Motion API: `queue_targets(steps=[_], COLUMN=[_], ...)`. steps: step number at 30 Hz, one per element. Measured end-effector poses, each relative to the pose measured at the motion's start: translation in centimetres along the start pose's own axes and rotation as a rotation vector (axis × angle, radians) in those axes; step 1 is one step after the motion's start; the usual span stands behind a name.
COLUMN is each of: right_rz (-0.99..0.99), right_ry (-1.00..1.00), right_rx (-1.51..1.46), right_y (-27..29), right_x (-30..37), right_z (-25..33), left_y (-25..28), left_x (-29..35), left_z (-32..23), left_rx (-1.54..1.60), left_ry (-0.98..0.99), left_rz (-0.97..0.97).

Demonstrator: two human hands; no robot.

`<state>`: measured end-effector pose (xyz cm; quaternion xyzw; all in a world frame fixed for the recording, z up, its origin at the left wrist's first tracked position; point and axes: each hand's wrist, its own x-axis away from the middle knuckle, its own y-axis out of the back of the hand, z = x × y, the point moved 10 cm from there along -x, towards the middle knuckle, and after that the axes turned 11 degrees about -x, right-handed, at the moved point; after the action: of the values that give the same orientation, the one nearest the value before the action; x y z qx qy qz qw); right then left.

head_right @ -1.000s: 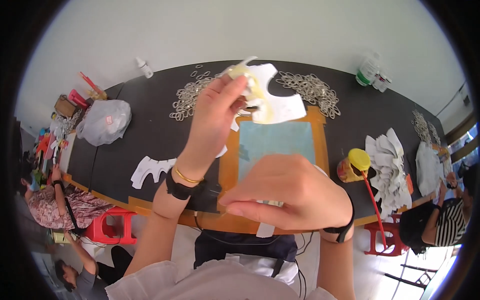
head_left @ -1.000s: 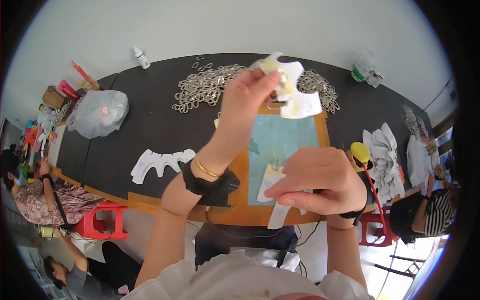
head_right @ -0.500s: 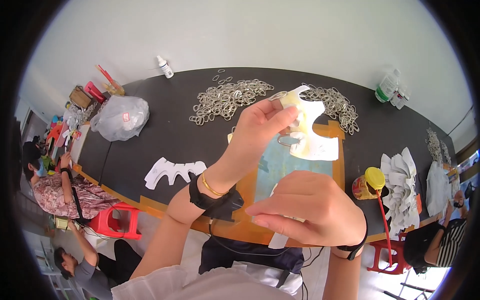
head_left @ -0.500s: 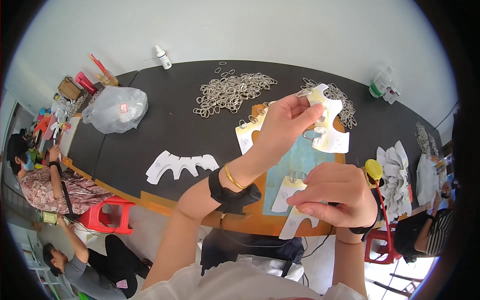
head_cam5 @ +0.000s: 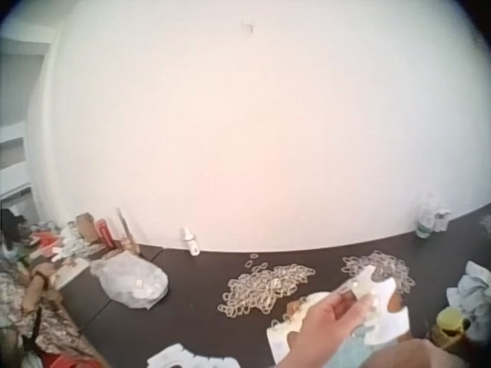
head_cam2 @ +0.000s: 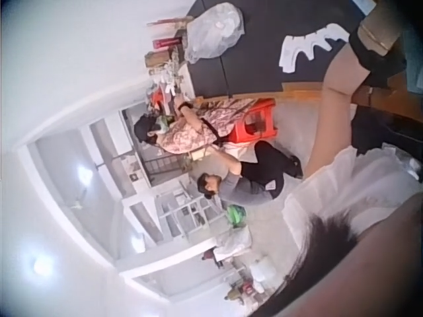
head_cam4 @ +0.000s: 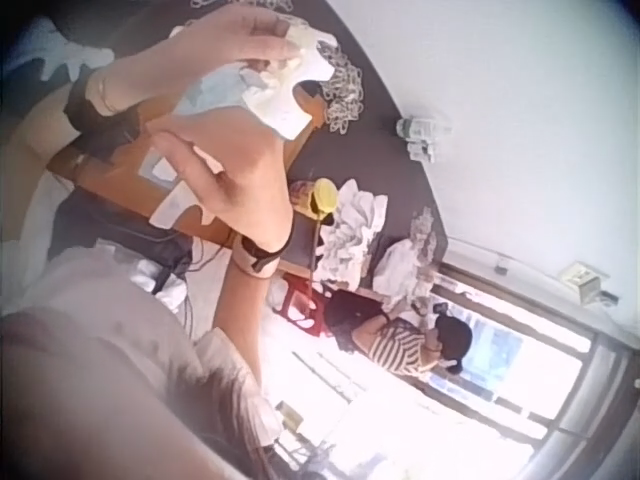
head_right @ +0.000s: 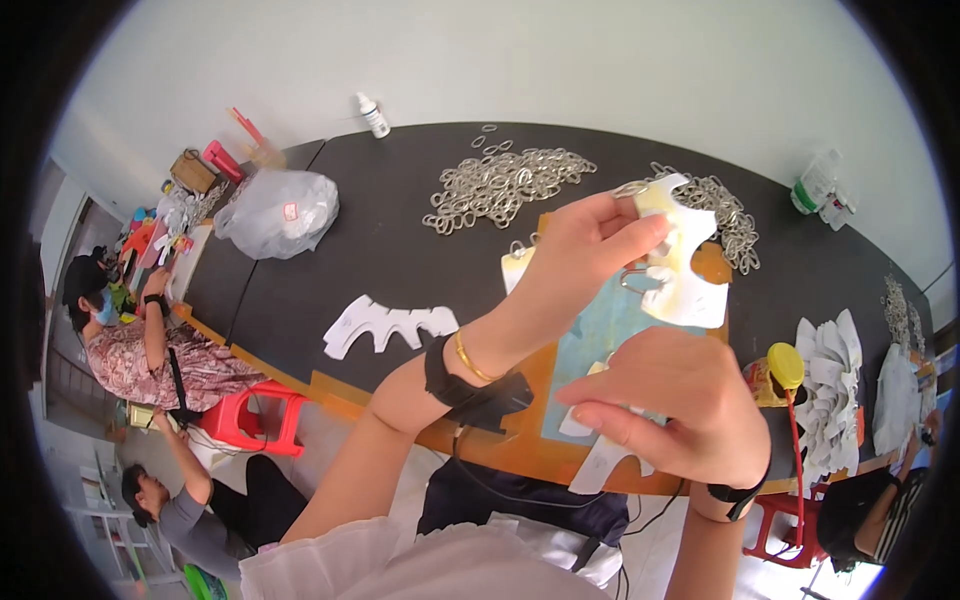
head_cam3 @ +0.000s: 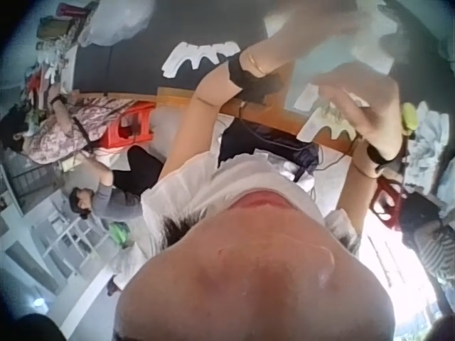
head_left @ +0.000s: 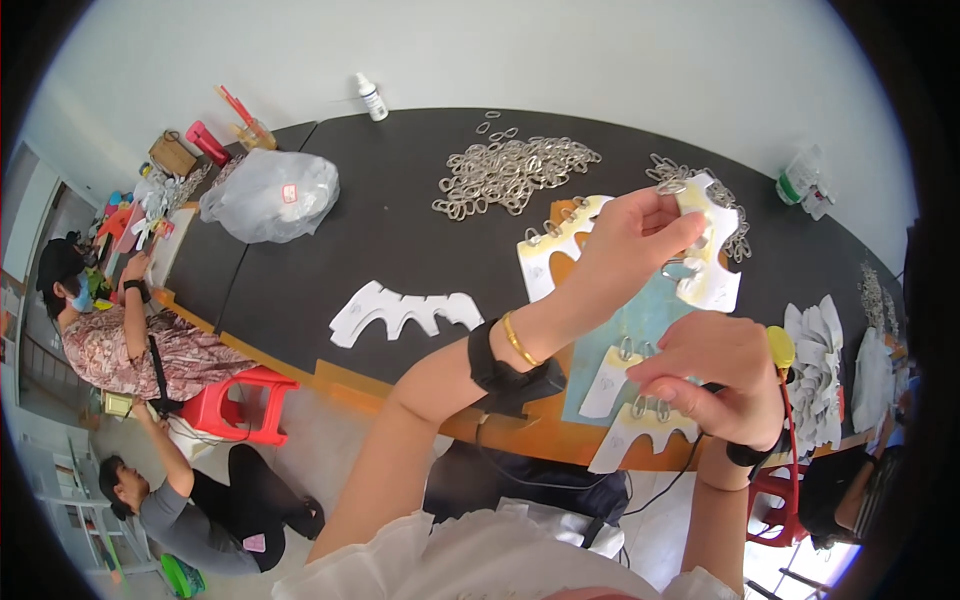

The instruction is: Applying adhesive and attaching metal eyelets to white leather shoe components.

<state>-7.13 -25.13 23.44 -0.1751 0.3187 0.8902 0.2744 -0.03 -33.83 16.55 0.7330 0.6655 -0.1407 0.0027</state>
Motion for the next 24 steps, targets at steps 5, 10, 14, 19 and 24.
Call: queue_targets(steps=[5,10,14,19,24], right_rz=[-0.041,-0.058,-0.059,-0.087,-0.089], right_ry=[-0.058,-0.033,-0.049,-0.035,-0.059], right_rx=[-0.03,0.004,0.012,0.038,0.033], right_y=[0.0,0.3,0.5,0.7,0.9], right_x=[-0.3,-0.2,-0.5,-0.6,-0.4], right_z=[-0.8,-0.5,-0.9,-1.2,-0.8], left_y=[0.5,0.1,0.1,0.4,-0.3], left_x=[0.0,0.4,-0.4,-0.3,-0.3], left_z=[0.4,0.0,0.9,0.4,0.4], left_rx=[0.014,-0.009,-0.005,0.013,0.027], left_ry=[0.01,-0.02,0.009,-0.024,-0.009], left_rz=[-0.026,-0.019,0.002,0.0,0.002])
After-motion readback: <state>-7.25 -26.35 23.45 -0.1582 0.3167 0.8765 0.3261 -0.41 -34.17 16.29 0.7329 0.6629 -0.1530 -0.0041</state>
